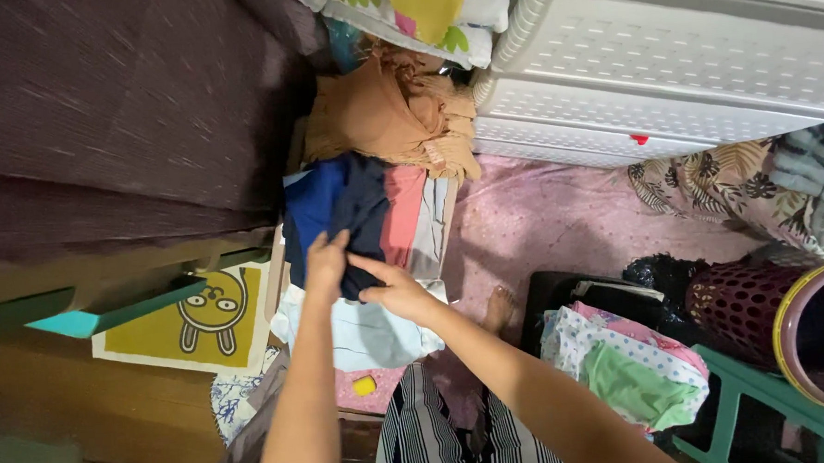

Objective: The person sorts folded clothes and places them into drawers and a cabinet. They handle patterned and solid-colored garments, opening and closing drawers and cabinet doors to store the items.

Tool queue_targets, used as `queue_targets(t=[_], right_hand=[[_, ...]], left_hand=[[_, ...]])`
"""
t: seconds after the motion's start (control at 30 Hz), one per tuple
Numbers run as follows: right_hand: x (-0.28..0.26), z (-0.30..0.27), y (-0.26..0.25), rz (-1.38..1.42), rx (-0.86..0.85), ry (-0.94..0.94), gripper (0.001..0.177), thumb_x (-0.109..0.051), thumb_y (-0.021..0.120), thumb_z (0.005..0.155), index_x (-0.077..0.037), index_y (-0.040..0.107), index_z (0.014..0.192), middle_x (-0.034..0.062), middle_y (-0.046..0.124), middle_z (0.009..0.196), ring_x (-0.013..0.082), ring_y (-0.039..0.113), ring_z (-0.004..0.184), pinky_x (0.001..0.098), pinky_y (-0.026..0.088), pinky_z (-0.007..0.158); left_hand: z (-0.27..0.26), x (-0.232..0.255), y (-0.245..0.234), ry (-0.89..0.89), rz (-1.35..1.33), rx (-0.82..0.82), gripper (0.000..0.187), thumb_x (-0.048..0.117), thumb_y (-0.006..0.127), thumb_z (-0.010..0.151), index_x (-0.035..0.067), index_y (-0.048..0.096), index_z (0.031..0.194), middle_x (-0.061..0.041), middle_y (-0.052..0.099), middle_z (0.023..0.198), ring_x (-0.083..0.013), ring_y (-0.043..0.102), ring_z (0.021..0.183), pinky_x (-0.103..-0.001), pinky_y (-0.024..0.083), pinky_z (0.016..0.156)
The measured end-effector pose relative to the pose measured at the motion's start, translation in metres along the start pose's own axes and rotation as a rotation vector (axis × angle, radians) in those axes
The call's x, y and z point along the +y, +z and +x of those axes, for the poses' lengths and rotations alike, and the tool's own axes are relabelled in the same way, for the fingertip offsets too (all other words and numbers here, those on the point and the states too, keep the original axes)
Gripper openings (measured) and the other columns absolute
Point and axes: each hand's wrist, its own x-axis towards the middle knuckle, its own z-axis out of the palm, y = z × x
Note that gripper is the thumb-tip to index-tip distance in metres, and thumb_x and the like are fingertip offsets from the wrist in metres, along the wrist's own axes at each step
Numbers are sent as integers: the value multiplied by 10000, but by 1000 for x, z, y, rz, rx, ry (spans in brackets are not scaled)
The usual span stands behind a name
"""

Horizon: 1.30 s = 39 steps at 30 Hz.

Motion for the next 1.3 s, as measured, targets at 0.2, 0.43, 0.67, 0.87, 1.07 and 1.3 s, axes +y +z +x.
queue_targets(t=[0.2,0.43,0.67,0.87,1.07,1.3], right_hand=[[66,22,-44,-1,435,97,337,-35,642,793,-160,751,1087,85,740,989,201,690,926,340,566,821],[43,17,-46,394,388,263,472,-215,699,864,-142,602,1320,87,633,1227,219,640,1076,385,505,951],[-5,42,-30,479,347,312,870,-501,799,815,-137,390,1491,203,493,1408,359,557,1216,521,468,1001],[-9,40,-7,288,516,226,814,-190,905,675,-105,493,1372,162,584,1300,296,565,1178,476,449,1013],[-28,30,-3,649,382,161,422,57,765,751,-93,670,1134,107,700,990,280,692,879,485,587,783],[-74,8,6,680,154,168,467,80,725,774,-143,661,1179,152,713,1033,319,704,889,519,599,771]], left_hand=[[-68,115,-50,-161,-129,-85,686,346,623,932,-17,379,1461,-320,449,1393,-438,474,1271,-613,442,928],[-24,50,-47,-156,250,-97,797,543,593,922,17,378,1481,-284,407,1472,-415,350,1395,-580,288,1118],[-82,70,-6,10,548,-484,960,605,637,808,171,222,1557,-191,411,1500,-365,380,1389,-496,321,1154],[-57,14,-27,12,328,-232,647,304,550,900,246,322,1503,-271,497,1401,-418,459,1317,-490,377,1127],[-48,-13,-74,4,-2,50,571,317,656,873,107,533,1389,-281,525,1359,-434,477,1294,-497,403,1087],[-151,133,-126,-151,-296,-178,1013,565,666,815,128,143,1564,-292,140,1583,-471,144,1455,-622,175,1160]])
